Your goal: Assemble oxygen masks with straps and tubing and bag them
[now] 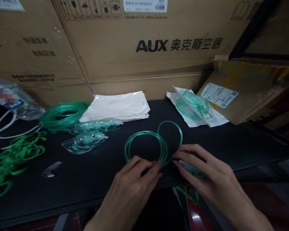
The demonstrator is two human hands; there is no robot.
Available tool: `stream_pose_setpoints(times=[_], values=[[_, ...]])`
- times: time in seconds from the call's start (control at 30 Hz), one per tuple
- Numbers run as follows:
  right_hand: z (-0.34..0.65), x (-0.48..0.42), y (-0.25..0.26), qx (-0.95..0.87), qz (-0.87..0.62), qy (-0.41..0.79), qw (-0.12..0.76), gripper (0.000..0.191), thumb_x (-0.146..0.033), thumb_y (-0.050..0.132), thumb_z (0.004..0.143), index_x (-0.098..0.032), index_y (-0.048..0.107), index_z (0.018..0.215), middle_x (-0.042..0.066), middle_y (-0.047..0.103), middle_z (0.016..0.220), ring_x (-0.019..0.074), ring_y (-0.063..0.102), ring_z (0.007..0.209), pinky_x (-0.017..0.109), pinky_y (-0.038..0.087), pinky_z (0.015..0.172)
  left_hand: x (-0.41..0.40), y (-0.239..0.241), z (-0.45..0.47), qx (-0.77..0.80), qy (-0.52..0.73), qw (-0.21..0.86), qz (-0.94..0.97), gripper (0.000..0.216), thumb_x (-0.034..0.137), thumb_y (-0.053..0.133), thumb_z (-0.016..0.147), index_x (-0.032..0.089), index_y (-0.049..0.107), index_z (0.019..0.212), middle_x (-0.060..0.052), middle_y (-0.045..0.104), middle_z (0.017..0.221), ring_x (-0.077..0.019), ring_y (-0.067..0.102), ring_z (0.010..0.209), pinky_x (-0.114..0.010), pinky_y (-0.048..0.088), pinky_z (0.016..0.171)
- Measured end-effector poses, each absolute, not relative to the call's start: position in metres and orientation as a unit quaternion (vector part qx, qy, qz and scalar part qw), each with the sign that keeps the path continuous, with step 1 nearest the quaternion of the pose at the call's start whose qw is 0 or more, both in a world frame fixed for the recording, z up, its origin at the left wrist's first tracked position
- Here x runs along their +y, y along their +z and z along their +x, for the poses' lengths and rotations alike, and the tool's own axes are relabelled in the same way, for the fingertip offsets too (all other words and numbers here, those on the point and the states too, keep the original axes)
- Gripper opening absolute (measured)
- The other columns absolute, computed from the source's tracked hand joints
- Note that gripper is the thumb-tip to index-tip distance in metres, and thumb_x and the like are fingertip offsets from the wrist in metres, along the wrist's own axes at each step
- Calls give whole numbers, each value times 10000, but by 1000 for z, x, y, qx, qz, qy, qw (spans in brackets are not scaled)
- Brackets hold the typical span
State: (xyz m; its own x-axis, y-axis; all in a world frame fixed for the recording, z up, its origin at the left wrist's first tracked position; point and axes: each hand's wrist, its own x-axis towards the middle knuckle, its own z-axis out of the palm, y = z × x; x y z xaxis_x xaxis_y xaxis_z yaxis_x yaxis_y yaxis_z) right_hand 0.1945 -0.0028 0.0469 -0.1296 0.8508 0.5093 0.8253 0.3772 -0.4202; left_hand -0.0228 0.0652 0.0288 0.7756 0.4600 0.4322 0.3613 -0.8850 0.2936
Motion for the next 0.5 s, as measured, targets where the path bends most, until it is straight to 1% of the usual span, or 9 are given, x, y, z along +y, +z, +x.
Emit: stream_pose_setpoints(times=[0.07,0.13,0.2,0.3,0.43,0.5], values=[[197,-4,49,-746,-560,44,358,192,-156,572,977,-243,691,1099,80,705,1090,201,753,910,267,640,766,60,30,-15,217,226,73,947,289,152,470,1033,143,629,1273,-82,721,1148,-242,674,975,-408,628,854],[200,-4,47,-756,-555,62,341,229,-142,579,962,-252,710,1114,81,731,1145,215,757,986,281,645,823,57,33,-5,209,188,59,958,282,118,482,1009,124,644,1239,-102,711,1186,-259,680,993,-406,627,845],[204,-1,44,-761,-554,64,331,281,-129,581,948,-254,718,1159,86,745,1211,240,743,1082,343,629,927,58,38,2,191,145,42,970,279,81,526,968,102,647,1219,-120,700,1203,-264,677,997,-384,617,829],[211,8,39,-766,-545,74,332,322,-121,602,928,-244,725,1199,80,772,1205,264,727,1141,426,577,1032,69,48,5,149,109,10,983,303,53,556,938,77,625,1231,-118,689,1173,-250,655,980,-368,581,846],[219,27,40,-784,-516,115,324,324,-136,655,910,-246,735,1203,69,781,1191,262,716,1161,422,562,1048,96,62,-1,119,116,-40,985,226,116,573,973,140,632,1190,-64,664,1083,-238,619,966,-360,527,811],[220,36,44,-787,-507,139,322,321,-143,669,904,-248,732,1201,59,783,1178,250,720,1148,395,564,1034,111,66,-3,98,126,-77,984,172,179,597,986,171,644,1151,-56,655,1111,-241,609,996,-370,500,822]])
